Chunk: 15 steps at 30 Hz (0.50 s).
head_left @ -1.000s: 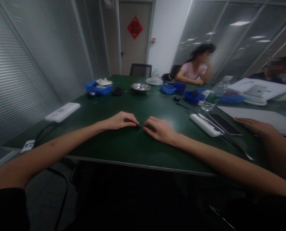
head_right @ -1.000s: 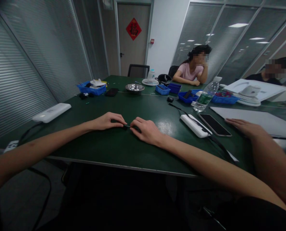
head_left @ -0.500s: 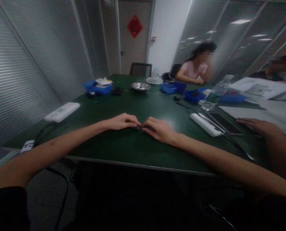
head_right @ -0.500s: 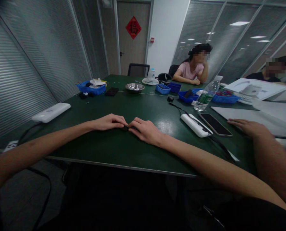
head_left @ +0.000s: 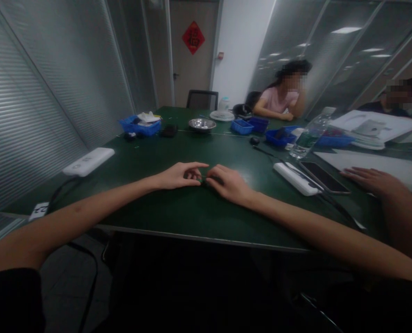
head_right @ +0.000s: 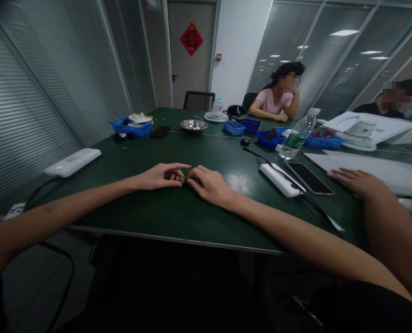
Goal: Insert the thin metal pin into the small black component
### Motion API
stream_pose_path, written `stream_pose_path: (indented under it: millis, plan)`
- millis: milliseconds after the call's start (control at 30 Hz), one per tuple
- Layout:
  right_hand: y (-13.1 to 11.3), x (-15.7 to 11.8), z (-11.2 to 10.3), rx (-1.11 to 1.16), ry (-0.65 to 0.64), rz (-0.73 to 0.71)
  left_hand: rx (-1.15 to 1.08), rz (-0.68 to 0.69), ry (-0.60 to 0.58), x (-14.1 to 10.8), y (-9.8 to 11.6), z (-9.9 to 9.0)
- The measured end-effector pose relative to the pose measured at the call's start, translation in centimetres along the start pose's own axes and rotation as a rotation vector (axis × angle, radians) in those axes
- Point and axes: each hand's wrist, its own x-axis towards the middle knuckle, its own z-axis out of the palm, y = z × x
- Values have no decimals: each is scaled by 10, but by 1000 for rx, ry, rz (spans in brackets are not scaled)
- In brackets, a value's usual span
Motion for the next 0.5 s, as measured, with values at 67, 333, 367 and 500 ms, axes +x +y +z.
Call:
stream_pose_path:
  millis: [67, 333, 367, 500]
  plan:
    - [1, 0, 0, -4, 27, 39, -48, -27, 12, -1, -3, -2]
    - [-5, -2, -5, -9, 19, 26, 79, -6, 37, -3, -3, -12]
    - [-6, -2, -5, -22, 17, 20, 122, 6, 37, -4, -2, -13]
    - [-8, -2, -7, -68, -7, 9, 177, -24, 32, -5, -4, -18]
